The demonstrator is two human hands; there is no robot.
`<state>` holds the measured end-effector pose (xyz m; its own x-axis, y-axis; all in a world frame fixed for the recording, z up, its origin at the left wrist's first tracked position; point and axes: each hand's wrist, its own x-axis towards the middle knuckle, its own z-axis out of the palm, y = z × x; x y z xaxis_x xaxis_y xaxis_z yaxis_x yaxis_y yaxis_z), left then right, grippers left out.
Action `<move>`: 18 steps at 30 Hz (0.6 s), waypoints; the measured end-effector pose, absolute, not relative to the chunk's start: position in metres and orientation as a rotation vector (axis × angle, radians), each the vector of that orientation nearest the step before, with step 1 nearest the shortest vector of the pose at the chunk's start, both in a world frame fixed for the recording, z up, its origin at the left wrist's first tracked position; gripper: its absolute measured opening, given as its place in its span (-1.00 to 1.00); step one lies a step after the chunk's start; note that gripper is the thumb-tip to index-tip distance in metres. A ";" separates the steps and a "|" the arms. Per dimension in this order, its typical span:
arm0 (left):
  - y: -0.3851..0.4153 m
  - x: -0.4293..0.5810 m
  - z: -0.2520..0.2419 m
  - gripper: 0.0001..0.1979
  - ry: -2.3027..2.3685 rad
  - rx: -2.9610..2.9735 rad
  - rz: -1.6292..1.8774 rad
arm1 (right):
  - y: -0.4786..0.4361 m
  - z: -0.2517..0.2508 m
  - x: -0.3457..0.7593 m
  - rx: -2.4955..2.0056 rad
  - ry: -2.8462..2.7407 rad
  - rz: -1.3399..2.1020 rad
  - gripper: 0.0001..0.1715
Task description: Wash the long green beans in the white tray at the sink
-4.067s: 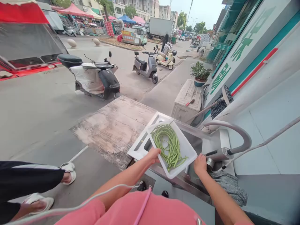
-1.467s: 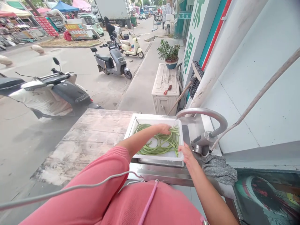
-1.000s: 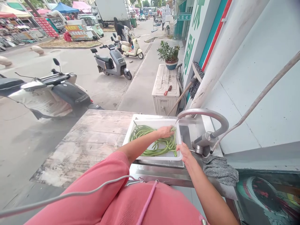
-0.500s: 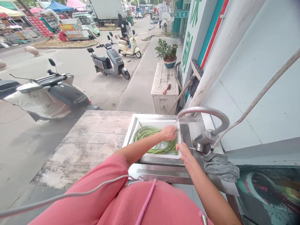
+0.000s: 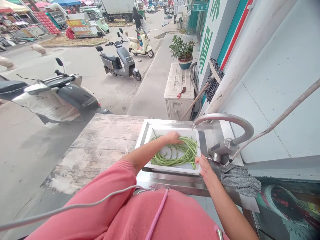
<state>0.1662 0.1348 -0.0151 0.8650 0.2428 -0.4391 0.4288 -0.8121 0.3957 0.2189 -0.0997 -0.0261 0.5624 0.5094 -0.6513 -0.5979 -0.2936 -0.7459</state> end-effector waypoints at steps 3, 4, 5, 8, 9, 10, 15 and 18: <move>0.133 0.175 -0.007 -0.47 0.454 2.458 -0.471 | -0.102 -0.026 0.224 -1.518 0.086 1.083 -0.78; 0.132 0.176 -0.004 -0.48 0.422 2.439 -0.454 | -0.102 -0.025 0.226 -1.513 0.085 1.076 -0.77; 0.132 0.174 0.000 -0.50 0.387 2.429 -0.429 | -0.103 -0.025 0.228 -1.508 0.084 1.066 -0.74; 0.133 0.160 0.009 -0.31 0.279 2.465 -0.335 | -0.106 -0.022 0.233 -1.494 0.086 1.018 -0.56; 0.135 0.152 0.011 -0.19 0.288 2.527 -0.310 | -0.107 -0.021 0.234 -1.489 0.091 1.000 -0.51; 0.138 0.143 0.013 -0.10 0.343 2.612 -0.289 | -0.109 -0.020 0.234 -1.483 0.098 0.983 -0.49; 0.153 0.119 0.011 -0.17 0.914 2.810 -0.295 | -0.112 -0.022 0.227 -1.471 0.095 0.927 -0.45; 0.156 0.123 0.002 -0.44 1.005 2.732 -0.408 | -0.108 -0.028 0.223 -1.493 0.039 0.913 -0.48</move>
